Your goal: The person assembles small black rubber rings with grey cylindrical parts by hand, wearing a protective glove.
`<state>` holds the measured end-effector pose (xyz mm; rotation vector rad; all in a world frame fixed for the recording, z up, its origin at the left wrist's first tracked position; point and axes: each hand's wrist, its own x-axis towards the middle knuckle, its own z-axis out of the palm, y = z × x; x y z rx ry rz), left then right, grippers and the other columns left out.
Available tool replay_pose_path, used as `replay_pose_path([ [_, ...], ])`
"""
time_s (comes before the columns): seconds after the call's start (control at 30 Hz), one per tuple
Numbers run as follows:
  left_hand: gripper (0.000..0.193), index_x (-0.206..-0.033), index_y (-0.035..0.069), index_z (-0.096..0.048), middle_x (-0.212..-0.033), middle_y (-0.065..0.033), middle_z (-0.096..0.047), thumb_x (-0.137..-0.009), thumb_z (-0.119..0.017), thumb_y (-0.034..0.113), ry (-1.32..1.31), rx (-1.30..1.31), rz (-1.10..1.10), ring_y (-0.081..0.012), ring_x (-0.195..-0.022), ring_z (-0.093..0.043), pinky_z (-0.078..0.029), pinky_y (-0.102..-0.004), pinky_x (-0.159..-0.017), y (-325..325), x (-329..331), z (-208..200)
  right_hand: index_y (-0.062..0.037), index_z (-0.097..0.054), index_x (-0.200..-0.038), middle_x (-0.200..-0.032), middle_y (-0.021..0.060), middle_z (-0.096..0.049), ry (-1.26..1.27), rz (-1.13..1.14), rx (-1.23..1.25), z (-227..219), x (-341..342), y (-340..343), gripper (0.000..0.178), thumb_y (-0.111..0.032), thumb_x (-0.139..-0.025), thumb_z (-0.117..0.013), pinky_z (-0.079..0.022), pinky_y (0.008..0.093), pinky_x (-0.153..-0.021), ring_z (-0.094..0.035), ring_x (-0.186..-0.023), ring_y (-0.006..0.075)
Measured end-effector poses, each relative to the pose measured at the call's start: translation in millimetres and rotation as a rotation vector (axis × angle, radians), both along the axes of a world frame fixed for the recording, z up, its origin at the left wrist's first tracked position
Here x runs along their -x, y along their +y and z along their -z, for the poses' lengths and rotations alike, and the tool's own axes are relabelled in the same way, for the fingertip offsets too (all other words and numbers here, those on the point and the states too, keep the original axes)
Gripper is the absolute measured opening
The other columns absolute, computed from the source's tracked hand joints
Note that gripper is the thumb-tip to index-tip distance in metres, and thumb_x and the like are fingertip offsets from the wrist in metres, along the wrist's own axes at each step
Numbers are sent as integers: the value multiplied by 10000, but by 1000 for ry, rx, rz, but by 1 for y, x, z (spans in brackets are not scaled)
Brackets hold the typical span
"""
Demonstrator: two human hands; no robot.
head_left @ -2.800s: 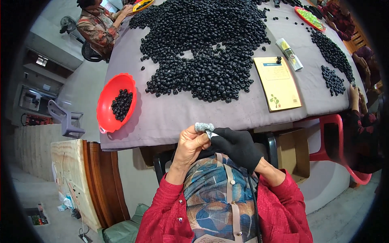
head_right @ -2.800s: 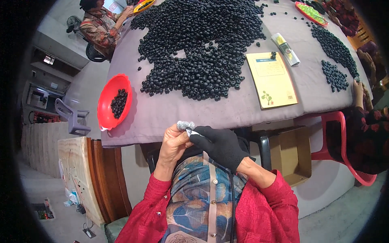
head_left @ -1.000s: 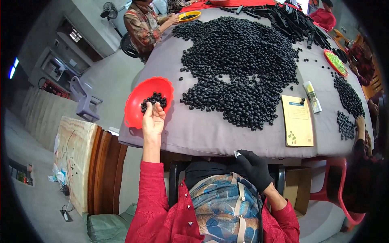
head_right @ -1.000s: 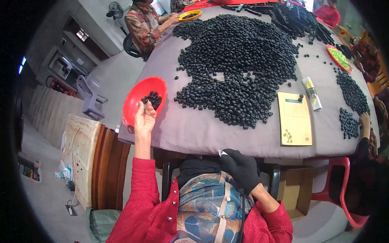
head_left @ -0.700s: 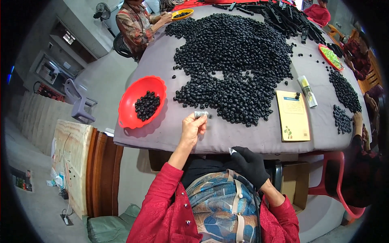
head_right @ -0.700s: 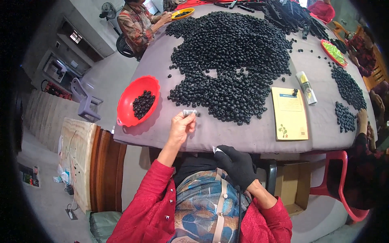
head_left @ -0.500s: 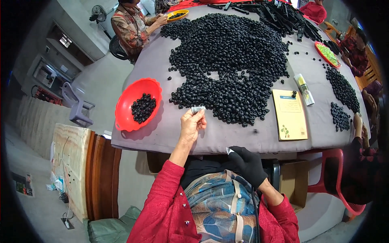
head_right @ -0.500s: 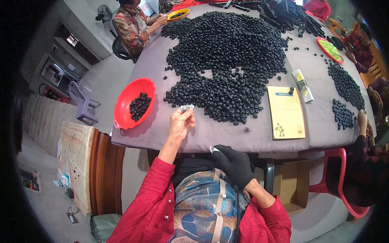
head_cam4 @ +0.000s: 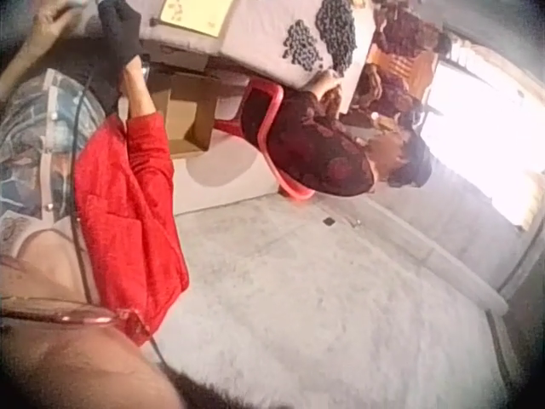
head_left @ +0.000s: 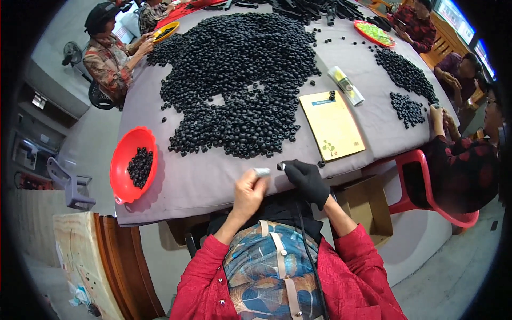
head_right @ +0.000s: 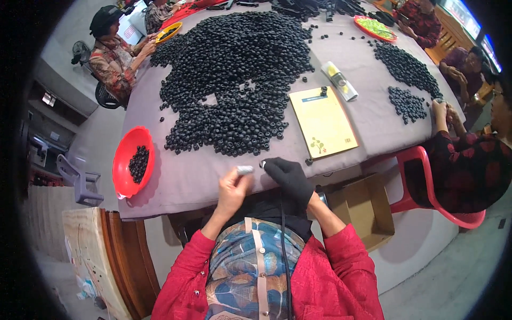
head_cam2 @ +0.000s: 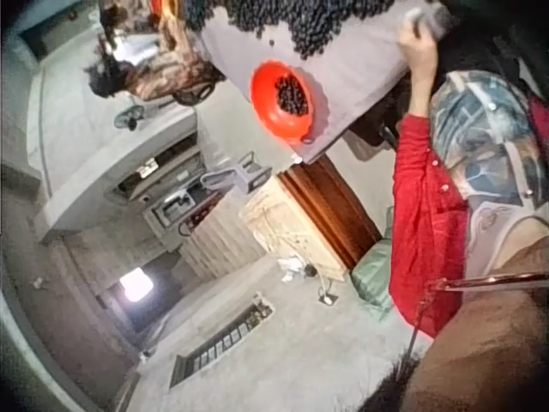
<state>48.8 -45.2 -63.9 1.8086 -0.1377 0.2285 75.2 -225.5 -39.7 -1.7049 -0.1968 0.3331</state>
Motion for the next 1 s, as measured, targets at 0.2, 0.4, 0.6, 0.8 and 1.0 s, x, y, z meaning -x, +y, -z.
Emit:
replay_pose_path([
  [0.2,136,-827,2,-612,-692,-95,-564,-697,-649,-13,-396,-206,227,-190,-561,-553,-422,-273,-489,-41,6,-56,-38,-579,-1059,-966,114,-611,-86,32,-16,16,-10,1,296,-216,-828,-530,-452,290,-720,-579,-819,171],
  [0.4,211,-819,26,-536,-757,-99,-501,-611,-571,38,-500,-573,507,-249,-722,-553,-473,-330,-615,-101,-10,-75,-50,-573,-1022,-1026,103,-584,-227,139,-168,56,-2,20,278,-203,-800,-505,-433,347,-770,-553,-928,210],
  [0.6,100,-735,31,-604,-803,-103,-550,-702,-544,104,-325,-1051,353,-222,-754,-575,-471,-321,-605,-150,-34,-32,-52,-587,-970,-850,71,-635,-499,69,385,23,-6,27,233,-233,-859,-491,-455,307,-644,-605,-702,213],
  [0.8,126,-817,9,-597,-852,-143,-531,-723,-549,76,-137,-1124,338,-263,-759,-603,-531,-350,-603,-158,-51,-16,-37,-606,-941,-766,124,-638,-212,146,153,14,-4,33,257,-264,-840,-542,-456,321,-606,-602,-634,222],
  [1.0,130,-827,-22,-585,-886,-194,-537,-733,-525,43,-49,-944,407,-323,-797,-612,-531,-387,-629,-158,-51,-19,-24,-619,-945,-860,107,-643,-239,169,322,8,-1,29,219,-195,-815,-583,-453,287,-680,-602,-724,189],
])
